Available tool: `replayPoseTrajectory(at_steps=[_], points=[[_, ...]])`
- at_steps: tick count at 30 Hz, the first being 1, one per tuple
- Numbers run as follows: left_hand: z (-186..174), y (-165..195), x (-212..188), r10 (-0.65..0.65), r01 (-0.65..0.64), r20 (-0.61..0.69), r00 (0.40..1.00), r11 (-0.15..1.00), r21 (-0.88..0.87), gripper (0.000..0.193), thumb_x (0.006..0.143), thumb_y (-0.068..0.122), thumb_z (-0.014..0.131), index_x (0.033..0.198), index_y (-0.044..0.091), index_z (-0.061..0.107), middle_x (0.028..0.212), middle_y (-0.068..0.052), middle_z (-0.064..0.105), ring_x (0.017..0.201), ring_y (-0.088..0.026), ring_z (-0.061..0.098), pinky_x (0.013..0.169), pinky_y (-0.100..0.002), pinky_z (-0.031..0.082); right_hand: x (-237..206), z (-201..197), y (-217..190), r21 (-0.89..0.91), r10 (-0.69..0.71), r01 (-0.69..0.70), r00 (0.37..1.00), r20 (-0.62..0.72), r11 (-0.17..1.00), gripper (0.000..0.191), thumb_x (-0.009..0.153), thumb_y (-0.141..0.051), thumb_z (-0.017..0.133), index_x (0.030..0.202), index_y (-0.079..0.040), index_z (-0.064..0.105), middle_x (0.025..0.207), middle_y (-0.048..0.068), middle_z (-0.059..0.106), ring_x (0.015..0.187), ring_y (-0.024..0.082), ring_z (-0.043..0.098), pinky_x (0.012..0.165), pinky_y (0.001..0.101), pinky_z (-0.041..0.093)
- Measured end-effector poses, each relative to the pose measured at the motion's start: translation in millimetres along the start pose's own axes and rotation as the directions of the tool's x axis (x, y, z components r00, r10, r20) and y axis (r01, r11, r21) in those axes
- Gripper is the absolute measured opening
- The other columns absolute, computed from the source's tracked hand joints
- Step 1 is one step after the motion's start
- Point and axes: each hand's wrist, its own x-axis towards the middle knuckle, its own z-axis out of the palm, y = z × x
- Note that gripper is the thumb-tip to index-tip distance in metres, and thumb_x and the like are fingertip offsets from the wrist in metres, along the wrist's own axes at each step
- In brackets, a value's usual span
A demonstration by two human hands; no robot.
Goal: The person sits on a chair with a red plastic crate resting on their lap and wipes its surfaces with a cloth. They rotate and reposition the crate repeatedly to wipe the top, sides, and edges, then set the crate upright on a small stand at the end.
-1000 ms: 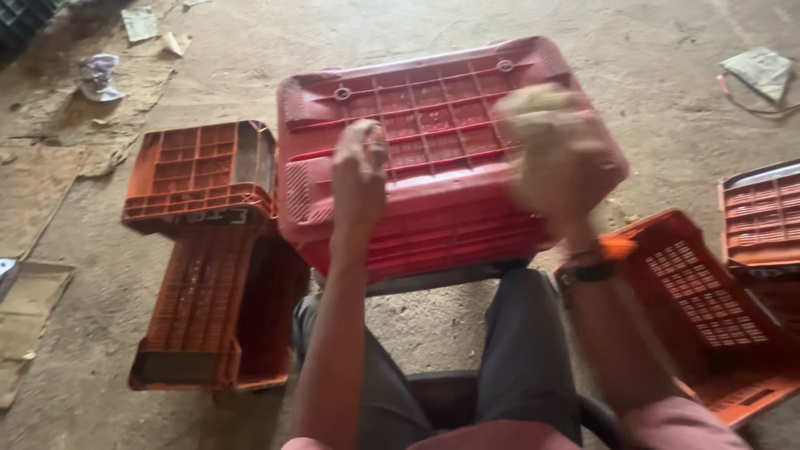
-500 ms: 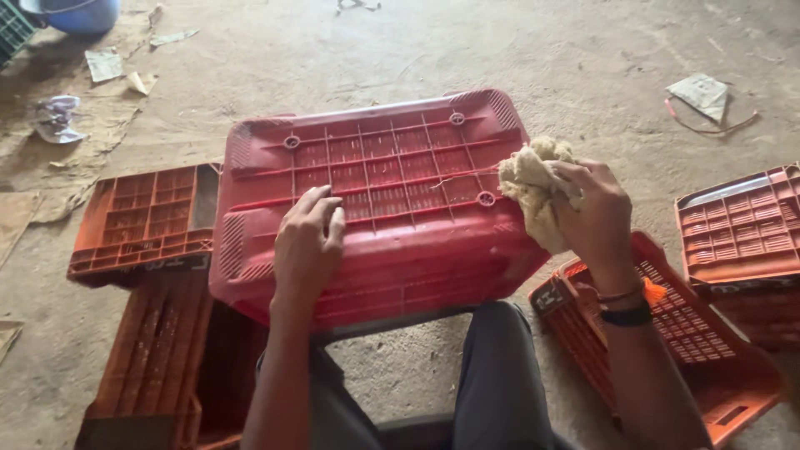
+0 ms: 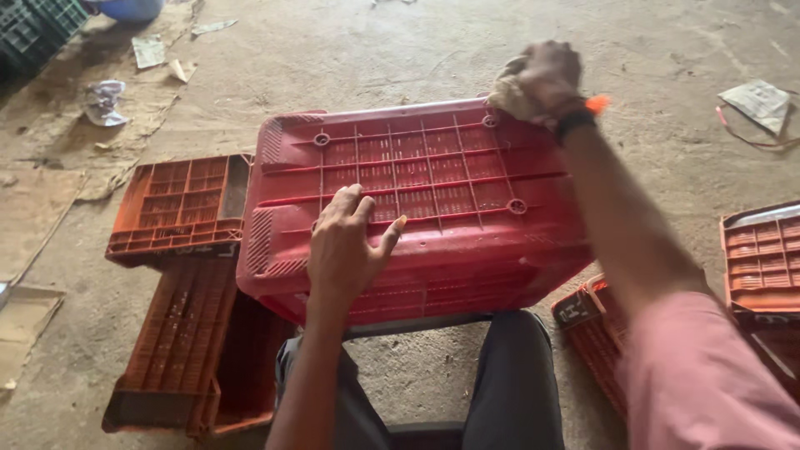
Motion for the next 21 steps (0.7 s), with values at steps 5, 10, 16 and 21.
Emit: replayPoseTrajectory(at_steps=[5,10,16,21], points=[[0,0,-1,-0.011,0.011,0.005,1.0,0.999,-0.052,0.052,0.089,0.045,0.07,0.112,-0.002,0.069,0.134,-0.025,0.062,0.126,-0.041,0.059,0.103,-0.053,0.047,-12,47,-134,0.148,-0.279,0.275,0.96,0.004,0.95,0.016,0.089,-0.036,0.072,0.095,-0.022,0.076,0.085,-0.001,0.073,0.071,0.013,0.067,0.065,0.0342,0.057],[5,-5,-3,0.007,-0.014,-0.073,0.997,0.995,-0.096,0.047,0.091,0.03,0.066,0.122,-0.004,0.064,0.135,-0.027,0.06,0.127,-0.045,0.056,0.105,-0.053,0.046,-66,64,-265,0.131,-0.703,0.759,0.643,-0.303,0.638,0.008,0.082,-0.023,0.07,0.087,-0.027,0.075,0.095,-0.005,0.073,0.089,0.016,0.07,0.075,0.0443,0.06],[16,-14,3,-0.104,0.107,0.029,0.994,0.98,-0.167,0.041,0.1,0.029,0.06,0.125,-0.003,0.062,0.14,-0.027,0.058,0.132,-0.041,0.054,0.112,-0.051,0.043,-94,31,-228,0.151,-0.752,0.766,0.642,-0.151,0.624,0.018,0.102,-0.035,0.067,0.113,-0.025,0.076,0.114,0.011,0.068,0.092,0.027,0.068,0.071,0.0483,0.062],[17,-14,3,-0.089,0.091,0.019,0.996,0.982,-0.166,0.039,0.097,0.029,0.062,0.121,-0.002,0.063,0.14,-0.027,0.057,0.134,-0.039,0.053,0.112,-0.05,0.041,-92,-26,-98,-0.069,-0.655,0.653,0.741,-0.149,0.754,0.027,0.109,-0.04,0.064,0.119,-0.018,0.076,0.107,0.011,0.072,0.094,0.028,0.07,0.079,0.0474,0.06]])
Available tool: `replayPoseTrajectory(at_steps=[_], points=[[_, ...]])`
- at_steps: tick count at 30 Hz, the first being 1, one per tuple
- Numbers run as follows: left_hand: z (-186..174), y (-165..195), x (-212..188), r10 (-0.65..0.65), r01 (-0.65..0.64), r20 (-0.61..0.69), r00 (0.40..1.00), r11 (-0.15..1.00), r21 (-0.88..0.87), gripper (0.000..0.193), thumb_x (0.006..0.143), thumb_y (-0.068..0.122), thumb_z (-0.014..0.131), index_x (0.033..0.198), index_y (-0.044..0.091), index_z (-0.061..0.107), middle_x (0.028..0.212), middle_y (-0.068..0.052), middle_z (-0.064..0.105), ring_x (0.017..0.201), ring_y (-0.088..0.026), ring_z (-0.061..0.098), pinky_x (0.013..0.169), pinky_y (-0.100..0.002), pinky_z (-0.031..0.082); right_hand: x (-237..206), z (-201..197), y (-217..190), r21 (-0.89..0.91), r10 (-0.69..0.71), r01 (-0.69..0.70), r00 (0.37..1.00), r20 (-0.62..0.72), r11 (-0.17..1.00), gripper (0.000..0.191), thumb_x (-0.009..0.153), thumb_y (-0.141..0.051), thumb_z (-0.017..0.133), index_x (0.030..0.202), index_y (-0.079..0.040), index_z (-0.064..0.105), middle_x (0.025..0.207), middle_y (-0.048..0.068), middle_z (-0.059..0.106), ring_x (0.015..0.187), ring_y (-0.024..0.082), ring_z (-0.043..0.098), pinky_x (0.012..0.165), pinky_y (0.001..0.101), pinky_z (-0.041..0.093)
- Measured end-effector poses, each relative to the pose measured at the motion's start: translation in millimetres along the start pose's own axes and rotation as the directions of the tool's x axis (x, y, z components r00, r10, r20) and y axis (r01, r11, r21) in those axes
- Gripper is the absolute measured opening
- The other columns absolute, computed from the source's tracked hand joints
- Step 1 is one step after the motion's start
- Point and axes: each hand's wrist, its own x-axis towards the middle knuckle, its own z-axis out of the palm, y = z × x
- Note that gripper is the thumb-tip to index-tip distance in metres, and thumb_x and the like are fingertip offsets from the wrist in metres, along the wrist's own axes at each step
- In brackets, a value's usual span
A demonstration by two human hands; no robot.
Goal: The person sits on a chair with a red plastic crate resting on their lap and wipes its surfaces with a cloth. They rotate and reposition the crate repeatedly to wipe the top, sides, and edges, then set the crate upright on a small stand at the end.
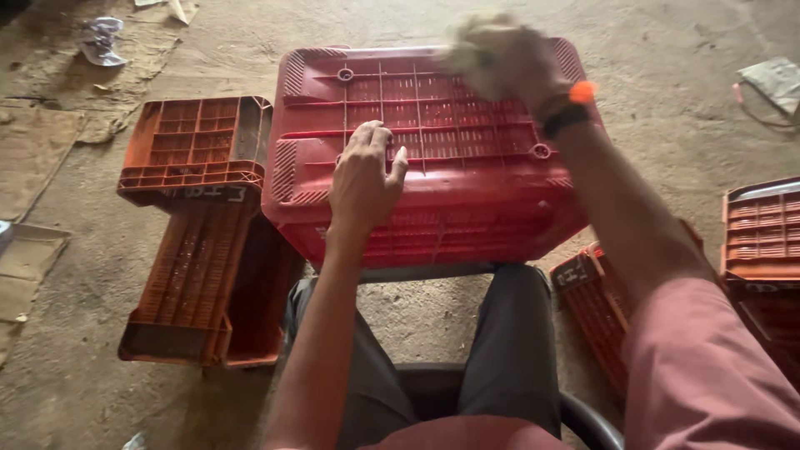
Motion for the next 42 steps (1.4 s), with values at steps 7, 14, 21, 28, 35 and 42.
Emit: replayPoseTrajectory(at_steps=[7,14,21,28,35,42], points=[[-13,0,8,-0.1,0.114,0.122,0.988,0.986,-0.119,0.031,0.1,0.032,0.06,0.107,0.003,0.067,0.114,-0.016,0.069,0.113,-0.032,0.064,0.098,-0.045,0.05,-100,-63,60,-0.299,-0.009,0.09,0.966,0.26,0.95,0.017,0.1,-0.021,0.061,0.11,-0.021,0.075,0.095,0.007,0.072,0.093,0.028,0.069,0.079,0.0434,0.057],[-9,-22,36,0.133,-0.132,0.161,0.978,0.991,-0.014,0.04,0.101,0.036,0.06,0.127,0.006,0.062,0.136,-0.017,0.06,0.128,-0.033,0.054,0.111,-0.05,0.04,-181,-95,20,-0.087,-0.002,0.012,0.993,0.116,0.996,0.024,0.091,-0.021,0.064,0.113,-0.019,0.074,0.109,0.003,0.077,0.102,0.026,0.071,0.081,0.0385,0.06],[8,-34,45,0.011,-0.086,0.365,0.931,0.978,0.19,0.055,0.097,0.049,0.054,0.146,0.025,0.047,0.166,-0.011,0.019,0.153,-0.029,0.007,0.123,-0.051,0.001,-94,-40,52,0.059,0.433,-0.43,0.901,-0.037,0.901,0.027,0.103,-0.032,0.067,0.114,-0.008,0.075,0.097,0.022,0.072,0.086,0.041,0.071,0.078,0.0506,0.058],[17,-70,81,-0.074,-0.01,0.384,0.92,0.977,0.212,0.073,0.097,0.062,0.048,0.159,0.027,0.03,0.169,0.0,0.021,0.158,-0.021,0.008,0.128,-0.045,0.001,-3,7,91,0.119,0.462,-0.448,0.875,-0.146,0.886,0.026,0.086,-0.02,0.072,0.109,-0.009,0.079,0.09,0.023,0.073,0.086,0.042,0.072,0.079,0.0501,0.058],[24,-71,85,-0.198,0.103,0.42,0.885,0.966,0.239,0.078,0.095,0.064,0.048,0.161,0.03,0.025,0.173,0.005,0.015,0.161,-0.017,0.005,0.131,-0.043,-0.001,-15,1,114,0.289,0.599,-0.539,0.778,-0.19,0.791,0.032,0.083,-0.023,0.078,0.111,-0.007,0.076,0.096,0.02,0.076,0.09,0.033,0.076,0.08,0.0433,0.06],[21,-69,95,-0.245,0.103,0.482,0.841,0.948,0.301,0.097,0.094,0.072,0.041,0.163,0.014,0.003,0.172,-0.003,0.001,0.158,-0.018,-0.005,0.127,-0.045,-0.006,-132,-67,90,0.4,0.54,-0.499,0.842,0.011,0.769,0.028,0.105,-0.02,0.061,0.123,0.0,0.071,0.107,0.02,0.074,0.097,0.024,0.073,0.085,0.035,0.055]])
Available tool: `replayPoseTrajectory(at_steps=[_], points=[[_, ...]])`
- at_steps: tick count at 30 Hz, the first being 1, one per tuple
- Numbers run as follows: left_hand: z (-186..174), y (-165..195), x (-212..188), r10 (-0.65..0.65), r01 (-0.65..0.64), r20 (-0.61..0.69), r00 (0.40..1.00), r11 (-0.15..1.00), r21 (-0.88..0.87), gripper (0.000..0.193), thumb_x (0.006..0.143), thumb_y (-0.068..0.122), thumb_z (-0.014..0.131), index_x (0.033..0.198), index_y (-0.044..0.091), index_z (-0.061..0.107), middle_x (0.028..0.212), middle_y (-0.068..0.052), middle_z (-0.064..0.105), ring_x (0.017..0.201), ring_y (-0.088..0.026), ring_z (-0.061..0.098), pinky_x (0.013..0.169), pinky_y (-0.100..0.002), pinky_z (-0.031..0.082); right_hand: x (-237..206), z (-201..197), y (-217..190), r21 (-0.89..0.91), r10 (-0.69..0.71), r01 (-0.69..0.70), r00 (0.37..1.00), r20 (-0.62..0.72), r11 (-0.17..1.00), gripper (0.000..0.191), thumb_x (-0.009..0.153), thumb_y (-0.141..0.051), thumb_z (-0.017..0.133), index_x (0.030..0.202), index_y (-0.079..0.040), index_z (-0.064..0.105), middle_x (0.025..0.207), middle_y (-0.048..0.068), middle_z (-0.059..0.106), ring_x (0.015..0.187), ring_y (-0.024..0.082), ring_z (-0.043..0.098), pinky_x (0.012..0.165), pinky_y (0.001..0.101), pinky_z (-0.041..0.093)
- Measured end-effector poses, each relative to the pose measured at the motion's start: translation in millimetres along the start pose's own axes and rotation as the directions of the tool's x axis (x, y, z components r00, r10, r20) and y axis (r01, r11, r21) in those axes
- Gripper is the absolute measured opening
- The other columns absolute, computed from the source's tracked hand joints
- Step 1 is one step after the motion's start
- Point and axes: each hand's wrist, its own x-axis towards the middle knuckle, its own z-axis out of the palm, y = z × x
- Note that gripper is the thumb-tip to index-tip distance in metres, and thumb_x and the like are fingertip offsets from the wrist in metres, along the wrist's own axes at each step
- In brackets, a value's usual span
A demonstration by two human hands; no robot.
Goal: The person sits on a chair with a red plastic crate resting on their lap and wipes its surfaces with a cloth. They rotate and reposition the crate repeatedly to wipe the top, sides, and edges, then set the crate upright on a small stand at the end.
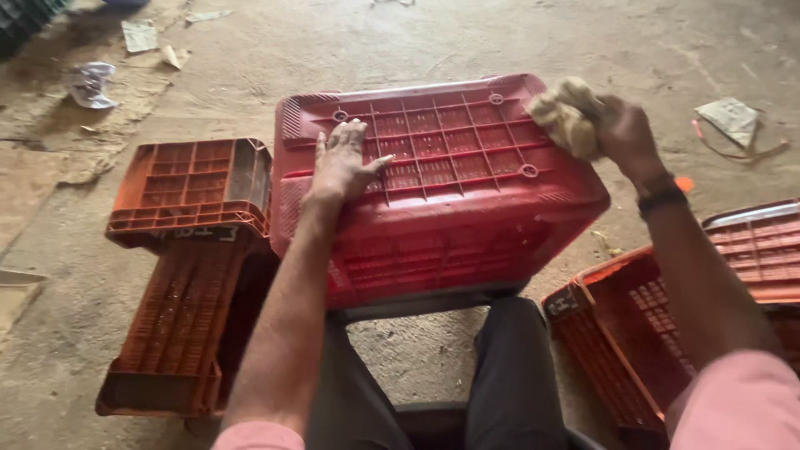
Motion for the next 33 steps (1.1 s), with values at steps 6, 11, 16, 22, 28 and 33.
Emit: replayPoseTrajectory(at_steps=[6,11,16,22,28,33], points=[[-3,0,0,0.03,-0.03,-0.029,0.999,1.0,0.004,0.095,0.094,0.072,0.042,0.163,0.014,0.01,0.172,-0.003,0.007,0.158,-0.019,0.0,0.128,-0.045,-0.004,-82,-70,-40,0.166,0.345,-0.408,0.886,0.31,0.898,0.05,0.097,-0.039,0.069,0.13,-0.001,0.064,0.11,0.014,0.072,0.093,0.013,0.069,0.078,0.0262,0.057],[-4,-6,-1,0.058,-0.059,-0.086,0.995,0.998,-0.011,0.093,0.095,0.07,0.047,0.162,0.012,0.019,0.171,-0.005,0.015,0.159,-0.02,0.005,0.129,-0.044,-0.001,-80,-72,-59,-0.02,0.125,-0.125,0.95,0.287,0.992,0.049,0.094,-0.033,0.073,0.13,0.0,0.068,0.108,0.013,0.075,0.094,0.013,0.069,0.08,0.0292,0.055],[-4,-9,-2,0.092,-0.093,-0.101,0.991,0.996,-0.01,0.09,0.094,0.068,0.048,0.161,0.012,0.022,0.17,-0.007,0.015,0.157,-0.021,0.006,0.127,-0.044,0.0,-32,-29,-49,0.042,-0.05,0.044,0.985,0.164,0.998,0.04,0.1,-0.032,0.073,0.124,0.0,0.072,0.103,0.013,0.075,0.091,0.016,0.069,0.082,0.0332,0.055],[1,-8,-5,0.091,-0.094,-0.137,0.986,0.995,-0.018,0.093,0.09,0.072,0.051,0.158,0.013,0.028,0.168,-0.005,0.02,0.156,-0.021,0.011,0.127,-0.046,0.003,64,50,-25,-0.084,-0.108,0.105,0.994,-0.025,0.991,0.04,0.094,-0.04,0.08,0.11,-0.003,0.077,0.09,0.019,0.074,0.083,0.029,0.075,0.076,0.0389,0.057],[1,-11,-7,0.096,-0.105,-0.17,0.981,0.993,-0.045,0.09,0.089,0.072,0.055,0.156,0.014,0.036,0.168,-0.005,0.027,0.157,-0.021,0.018,0.129,-0.047,0.008,141,102,-20,-0.323,0.117,-0.087,0.99,0.075,0.942,0.032,0.077,-0.025,0.079,0.099,-0.001,0.079,0.089,0.019,0.075,0.083,0.028,0.074,0.078,0.0387,0.06],[1,-9,-7,0.039,-0.049,-0.143,0.989,0.996,-0.071,0.095,0.088,0.076,0.052,0.158,0.014,0.03,0.167,-0.006,0.023,0.156,-0.022,0.013,0.127,-0.047,0.005,137,89,-18,-0.128,0.422,-0.402,0.865,0.272,0.907,0.05,0.08,-0.03,0.068,0.128,-0.015,0.063,0.103,0.012,0.074,0.088,0.023,0.075,0.074,0.0394,0.064]])
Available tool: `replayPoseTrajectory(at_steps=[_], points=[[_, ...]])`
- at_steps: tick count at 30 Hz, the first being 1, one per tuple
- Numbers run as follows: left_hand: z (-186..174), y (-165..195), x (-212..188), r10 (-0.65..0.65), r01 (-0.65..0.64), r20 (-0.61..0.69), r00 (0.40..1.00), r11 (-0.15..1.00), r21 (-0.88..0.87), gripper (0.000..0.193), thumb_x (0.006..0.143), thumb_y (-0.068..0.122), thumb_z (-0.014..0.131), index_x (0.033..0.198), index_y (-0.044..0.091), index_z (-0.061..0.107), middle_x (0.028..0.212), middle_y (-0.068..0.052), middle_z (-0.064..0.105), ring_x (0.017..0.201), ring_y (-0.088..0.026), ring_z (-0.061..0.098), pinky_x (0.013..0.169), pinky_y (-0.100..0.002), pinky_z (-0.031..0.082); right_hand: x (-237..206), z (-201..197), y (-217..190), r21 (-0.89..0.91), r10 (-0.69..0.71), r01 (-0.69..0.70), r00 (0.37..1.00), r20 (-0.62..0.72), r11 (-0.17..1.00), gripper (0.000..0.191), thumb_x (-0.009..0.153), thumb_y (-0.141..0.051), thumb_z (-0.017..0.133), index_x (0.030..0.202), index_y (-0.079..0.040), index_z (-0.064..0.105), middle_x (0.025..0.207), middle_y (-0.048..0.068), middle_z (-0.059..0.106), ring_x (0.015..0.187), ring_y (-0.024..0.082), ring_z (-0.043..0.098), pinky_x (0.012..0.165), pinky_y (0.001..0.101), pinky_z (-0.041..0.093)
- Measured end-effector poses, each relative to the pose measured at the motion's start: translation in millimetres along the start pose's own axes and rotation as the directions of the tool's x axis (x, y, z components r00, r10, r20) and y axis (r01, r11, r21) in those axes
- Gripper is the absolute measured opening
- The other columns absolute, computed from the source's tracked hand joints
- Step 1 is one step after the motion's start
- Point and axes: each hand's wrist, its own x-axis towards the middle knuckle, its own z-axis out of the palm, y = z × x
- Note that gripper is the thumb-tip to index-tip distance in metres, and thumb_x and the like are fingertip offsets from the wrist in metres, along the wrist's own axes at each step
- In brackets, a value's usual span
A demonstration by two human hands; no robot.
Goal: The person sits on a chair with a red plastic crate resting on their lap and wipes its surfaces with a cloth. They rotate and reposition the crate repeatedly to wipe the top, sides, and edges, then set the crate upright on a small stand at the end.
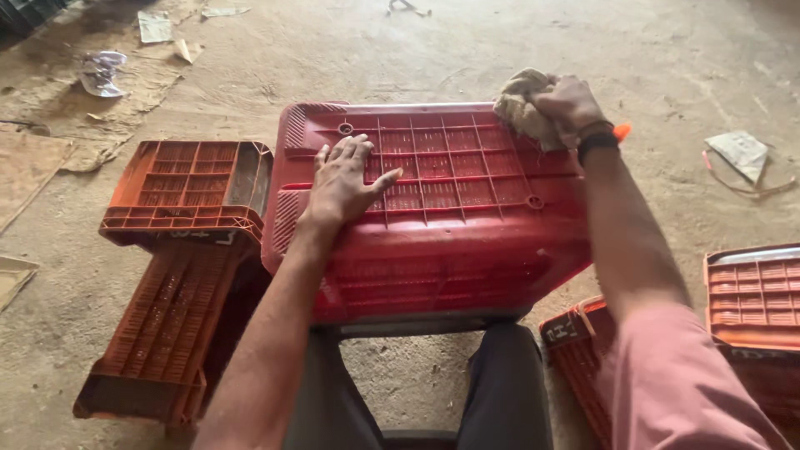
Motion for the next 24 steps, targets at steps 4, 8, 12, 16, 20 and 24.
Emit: replayPoseTrajectory(at_steps=[4,8,12,16,20,24], points=[[0,2,5,-0.008,0.008,0.01,1.0,1.0,-0.005,0.1,0.088,0.08,0.048,0.157,0.014,0.022,0.166,-0.007,0.016,0.154,-0.023,0.006,0.123,-0.046,0.0,-56,-10,6,-0.024,-0.024,0.026,0.996,0.08,0.999,0.058,0.087,-0.053,0.069,0.125,-0.01,0.066,0.103,0.014,0.074,0.09,0.025,0.075,0.078,0.04,0.064],[-7,-7,6,0.051,-0.051,0.0,0.999,0.999,-0.002,0.093,0.088,0.077,0.048,0.157,0.017,0.031,0.167,-0.005,0.024,0.155,-0.019,0.013,0.125,-0.046,0.004,-135,-20,25,-0.199,-0.269,0.251,0.961,-0.067,0.947,0.055,0.095,-0.053,0.066,0.123,-0.006,0.073,0.098,0.021,0.076,0.093,0.03,0.075,0.084,0.0446,0.06],[-22,-28,-4,0.16,-0.159,0.009,0.987,0.987,-0.007,0.078,0.092,0.069,0.051,0.152,0.021,0.041,0.165,-0.001,0.035,0.157,-0.015,0.021,0.128,-0.05,0.001,-189,-18,30,-0.108,-0.311,0.298,0.942,-0.125,0.948,0.05,0.086,-0.044,0.075,0.12,-0.007,0.071,0.096,0.02,0.076,0.09,0.034,0.075,0.081,0.0444,0.059],[-24,-30,-12,0.166,-0.167,-0.03,0.986,0.986,-0.019,0.072,0.094,0.064,0.051,0.151,0.022,0.042,0.162,-0.001,0.035,0.152,-0.015,0.023,0.123,-0.059,-0.007,-214,8,18,-0.226,-0.429,0.366,0.804,-0.411,0.903,0.041,0.088,-0.032,0.078,0.119,-0.005,0.073,0.099,0.022,0.07,0.089,0.04,0.071,0.078,0.0478,0.057],[-23,-21,-16,0.056,-0.056,-0.001,0.998,0.997,-0.058,0.061,0.095,0.06,0.052,0.145,0.024,0.05,0.162,0.004,0.039,0.153,-0.011,0.028,0.126,-0.061,-0.01,-236,11,6,-0.263,-0.431,0.342,0.756,-0.493,0.902,0.028,0.093,-0.023,0.079,0.115,-0.007,0.073,0.1,0.018,0.069,0.089,0.036,0.07,0.078,0.0467,0.058],[-28,-12,-12,0.073,-0.073,-0.019,0.997,0.997,-0.006,0.058,0.095,0.057,0.054,0.143,0.024,0.051,0.161,0.003,0.039,0.151,-0.011,0.029,0.123,-0.06,-0.011,-298,12,-3,-0.463,-0.505,0.254,0.647,-0.571,0.849,0.026,0.09,-0.012,0.073,0.116,-0.006,0.072,0.107,0.019,0.067,0.096,0.036,0.068,0.081,0.046,0.058]])
